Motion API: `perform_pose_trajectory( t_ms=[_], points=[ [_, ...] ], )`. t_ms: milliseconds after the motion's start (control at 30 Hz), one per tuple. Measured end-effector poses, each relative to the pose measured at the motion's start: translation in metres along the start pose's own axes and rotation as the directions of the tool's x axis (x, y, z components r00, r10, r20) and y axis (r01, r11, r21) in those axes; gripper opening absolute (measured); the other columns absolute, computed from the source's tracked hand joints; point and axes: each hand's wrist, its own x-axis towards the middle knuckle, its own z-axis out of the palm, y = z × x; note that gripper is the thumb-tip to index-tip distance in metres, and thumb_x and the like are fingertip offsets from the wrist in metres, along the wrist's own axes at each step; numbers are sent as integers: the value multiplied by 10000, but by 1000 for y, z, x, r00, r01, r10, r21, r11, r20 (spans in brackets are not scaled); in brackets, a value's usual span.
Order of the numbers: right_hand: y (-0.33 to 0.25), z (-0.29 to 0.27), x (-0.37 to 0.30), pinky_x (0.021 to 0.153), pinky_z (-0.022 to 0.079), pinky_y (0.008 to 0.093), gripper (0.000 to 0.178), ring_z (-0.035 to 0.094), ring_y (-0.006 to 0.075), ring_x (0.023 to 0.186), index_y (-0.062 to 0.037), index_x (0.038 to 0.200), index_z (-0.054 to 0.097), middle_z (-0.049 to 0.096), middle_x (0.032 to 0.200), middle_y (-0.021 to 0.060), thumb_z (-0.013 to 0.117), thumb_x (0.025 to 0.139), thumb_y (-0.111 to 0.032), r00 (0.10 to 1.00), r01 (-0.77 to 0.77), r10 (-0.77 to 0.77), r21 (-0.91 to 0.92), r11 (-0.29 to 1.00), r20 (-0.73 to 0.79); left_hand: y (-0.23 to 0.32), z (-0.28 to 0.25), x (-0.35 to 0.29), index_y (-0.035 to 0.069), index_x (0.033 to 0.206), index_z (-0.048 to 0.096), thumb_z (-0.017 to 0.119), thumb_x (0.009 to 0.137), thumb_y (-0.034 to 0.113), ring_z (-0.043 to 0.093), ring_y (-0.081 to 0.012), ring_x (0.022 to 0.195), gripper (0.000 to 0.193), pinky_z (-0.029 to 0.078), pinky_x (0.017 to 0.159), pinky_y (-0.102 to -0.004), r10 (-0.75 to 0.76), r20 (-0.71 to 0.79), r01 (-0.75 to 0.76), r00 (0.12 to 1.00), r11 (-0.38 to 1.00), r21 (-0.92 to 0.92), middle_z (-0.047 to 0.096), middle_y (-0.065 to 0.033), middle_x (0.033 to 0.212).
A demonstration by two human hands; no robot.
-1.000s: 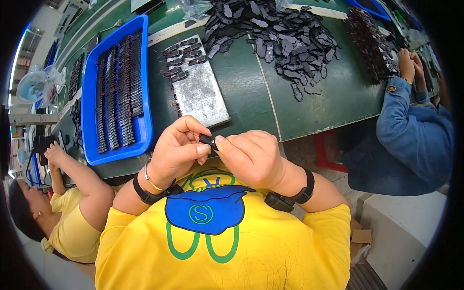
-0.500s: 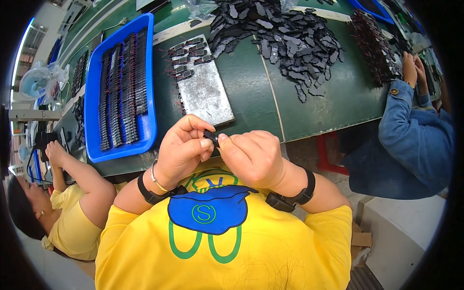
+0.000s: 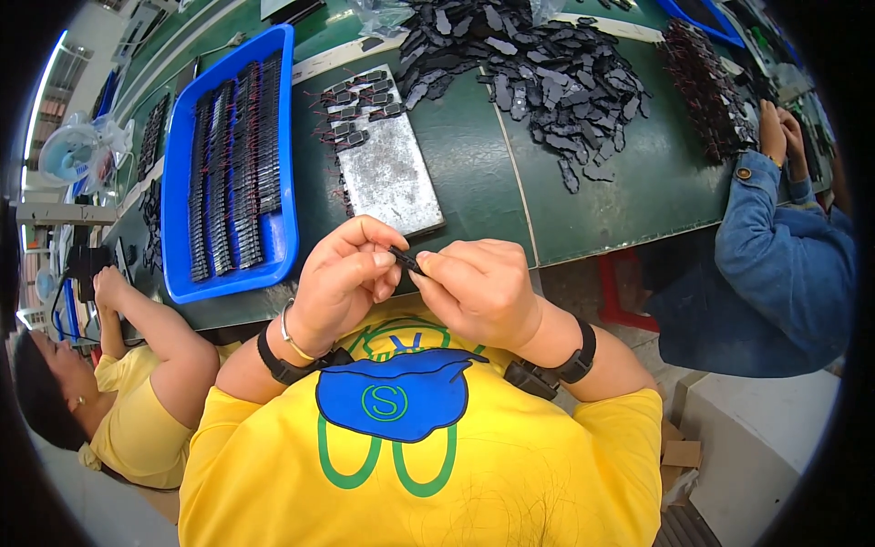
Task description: The person picks up a speaker from a blue tray, fits it into a black plastic housing by hand, and places the assembled unit onto a metal plate. This process is repeated with several more speakers and housings.
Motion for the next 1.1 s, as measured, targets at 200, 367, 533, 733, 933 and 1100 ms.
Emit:
perform_pose_trajectory(
  t_ms=[200, 367, 533, 733, 933, 1100],
  points=[
    [3, 0, -2, 478, 468, 296, 163, 608, 243, 517, 21, 792, 611, 617, 660, 124, 711, 666, 44, 1000, -12, 10, 94, 996, 17, -2, -9, -1, -10, 1027, 575, 568, 844, 7, 552, -93, 653, 184, 438, 570, -201, 21, 96, -26, 995, 998, 57, 598, -54, 779],
    [3, 0, -3, 477, 462, 311, 142, 594, 256, 521, 27, 800, 618, 601, 648, 123, 707, 690, 25, 999, -33, 29, 200, 979, 22, -3, -6, -7, -14, 1010, 611, 653, 829, 20, 590, -96, 741, 189, 477, 636, -215, 175, 164, -224, 971, 904, 364, 635, -54, 866],
    [1, 0, -4, 485, 469, 317, 144, 602, 263, 546, 32, 825, 628, 605, 663, 128, 710, 709, 9, 998, -50, 42, 247, 968, 39, 5, -13, -3, -4, 948, 640, 715, 785, 40, 622, -145, 743, 185, 491, 652, -241, 300, 308, -430, 903, 628, 649, 654, -71, 861],
    [-2, 3, -2, 496, 478, 317, 163, 616, 259, 571, 30, 848, 632, 620, 697, 129, 717, 711, 3, 999, -24, 18, 262, 965, 26, 8, -13, -2, 14, 892, 644, 730, 743, 49, 621, -237, 634, 176, 480, 569, -285, 534, 557, -729, 636, 178, 661, 650, -96, 775],
    [-8, 0, 1, 513, 488, 293, 184, 637, 254, 590, 20, 873, 636, 641, 726, 132, 726, 714, -3, 998, -56, 49, 267, 962, 32, 4, -12, -4, 17, 883, 640, 731, 744, 56, 620, -240, 608, 171, 468, 536, -296, 600, 563, -764, 568, 131, 631, 652, -98, 765],
    [-5, -1, -4, 519, 488, 288, 183, 639, 241, 597, 10, 878, 641, 651, 737, 123, 730, 720, -9, 988, -143, 118, 330, 933, 94, 1, -16, -7, 2, 911, 645, 735, 751, 33, 628, -199, 630, 186, 476, 561, -271, 563, 498, -722, 660, 290, 629, 658, -101, 788]
  ],
)
